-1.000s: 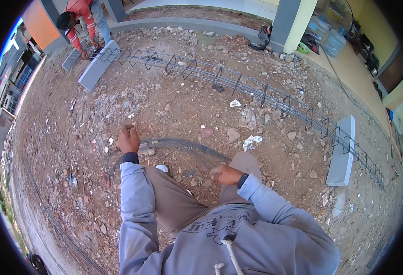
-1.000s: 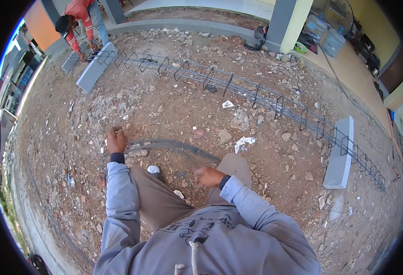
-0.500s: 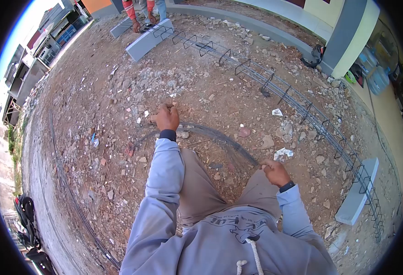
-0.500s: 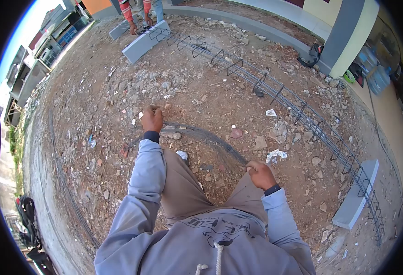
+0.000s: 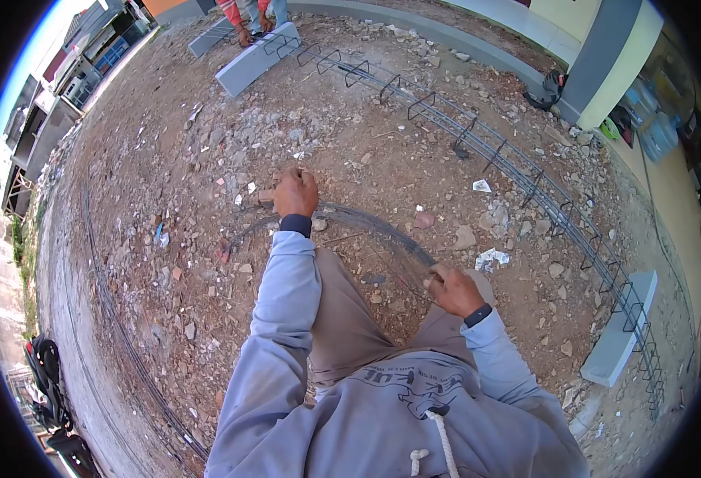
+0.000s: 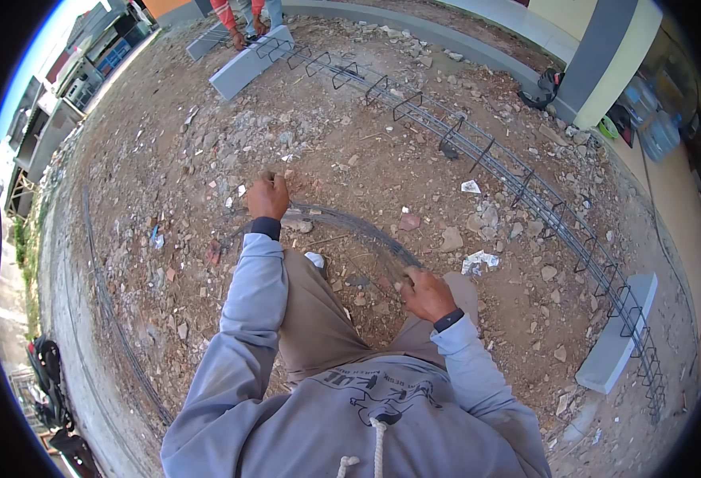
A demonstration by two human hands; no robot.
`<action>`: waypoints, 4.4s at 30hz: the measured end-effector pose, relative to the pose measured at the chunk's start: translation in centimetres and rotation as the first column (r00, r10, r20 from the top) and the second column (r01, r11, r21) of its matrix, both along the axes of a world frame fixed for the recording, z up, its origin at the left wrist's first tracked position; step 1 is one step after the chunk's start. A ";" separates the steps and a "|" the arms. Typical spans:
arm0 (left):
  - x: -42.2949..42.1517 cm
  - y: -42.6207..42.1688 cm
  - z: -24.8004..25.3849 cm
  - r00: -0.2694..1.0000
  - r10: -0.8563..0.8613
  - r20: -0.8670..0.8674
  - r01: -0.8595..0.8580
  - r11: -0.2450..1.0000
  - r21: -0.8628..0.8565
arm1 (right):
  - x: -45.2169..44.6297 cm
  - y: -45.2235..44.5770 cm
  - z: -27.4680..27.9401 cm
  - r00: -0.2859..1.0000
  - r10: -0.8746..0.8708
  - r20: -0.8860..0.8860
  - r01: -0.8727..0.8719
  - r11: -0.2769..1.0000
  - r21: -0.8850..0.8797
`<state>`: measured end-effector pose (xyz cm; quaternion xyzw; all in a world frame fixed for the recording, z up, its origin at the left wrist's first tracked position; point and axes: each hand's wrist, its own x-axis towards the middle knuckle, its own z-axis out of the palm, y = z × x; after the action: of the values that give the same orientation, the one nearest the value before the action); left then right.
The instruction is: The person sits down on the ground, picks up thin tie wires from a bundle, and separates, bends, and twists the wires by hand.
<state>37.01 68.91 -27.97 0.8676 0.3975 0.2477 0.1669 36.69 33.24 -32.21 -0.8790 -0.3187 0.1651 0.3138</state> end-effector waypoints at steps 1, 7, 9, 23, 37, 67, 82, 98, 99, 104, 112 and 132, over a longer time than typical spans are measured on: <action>0.1 0.1 -0.3 1.000 -0.006 -0.010 0.006 1.000 0.004 | 0.1 2.0 1.2 0.999 -0.032 -0.035 0.035 0.997 0.072; -0.1 -1.9 0.1 0.998 -0.031 0.056 0.029 0.999 0.025 | 0.6 12.7 3.4 1.000 -0.028 -0.003 0.028 0.953 0.303; 0.0 -1.9 0.1 0.994 -0.042 0.103 0.039 0.999 0.027 | 0.7 13.3 4.2 0.995 -0.058 0.080 0.028 0.941 0.337; 0.9 -3.2 0.4 0.973 -0.174 0.151 0.177 0.984 -0.006 | 3.9 6.9 8.4 0.675 0.436 -0.595 -0.309 0.900 0.308; 0.6 -2.5 -0.3 0.954 -0.128 0.272 0.193 0.955 -0.225 | 3.0 4.1 4.0 0.912 0.391 -0.126 -0.387 0.921 0.054; -0.7 -0.5 -0.2 0.965 0.023 0.263 0.033 0.978 -0.207 | 3.0 -2.8 7.2 0.938 -0.145 -0.316 0.239 0.928 0.286; -0.6 4.4 -5.2 0.877 0.159 0.453 -0.042 0.966 -0.256 | 1.8 -6.2 7.5 0.580 0.142 -0.802 0.355 0.842 0.406; -1.4 2.8 -2.4 0.952 0.204 0.228 -0.208 0.978 -0.008 | 0.0 -8.4 6.6 0.545 0.471 -0.694 -0.322 0.881 0.345; -1.4 3.0 -2.7 0.946 0.211 0.246 -0.236 0.969 0.078 | 0.1 -9.1 7.2 0.547 0.504 -0.669 -0.230 0.858 0.459; -1.2 3.2 -3.1 0.926 0.180 0.332 -0.129 0.977 -0.168 | 2.5 -10.5 6.2 0.716 -0.146 -0.683 0.428 0.865 0.263; -1.0 2.9 -2.5 0.913 0.137 0.383 -0.092 0.987 -0.133 | 0.4 -10.1 1.0 0.831 0.241 -0.501 -0.347 0.929 -0.128; -2.8 5.6 -3.0 0.880 0.294 0.373 -0.304 0.952 -0.034 | -1.5 -13.4 5.3 0.423 0.124 -0.898 -0.171 0.984 0.055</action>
<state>34.20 74.49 -31.00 0.7347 0.4842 0.4364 0.1880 35.23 19.88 -26.87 -0.6330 -0.1757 0.6395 0.3993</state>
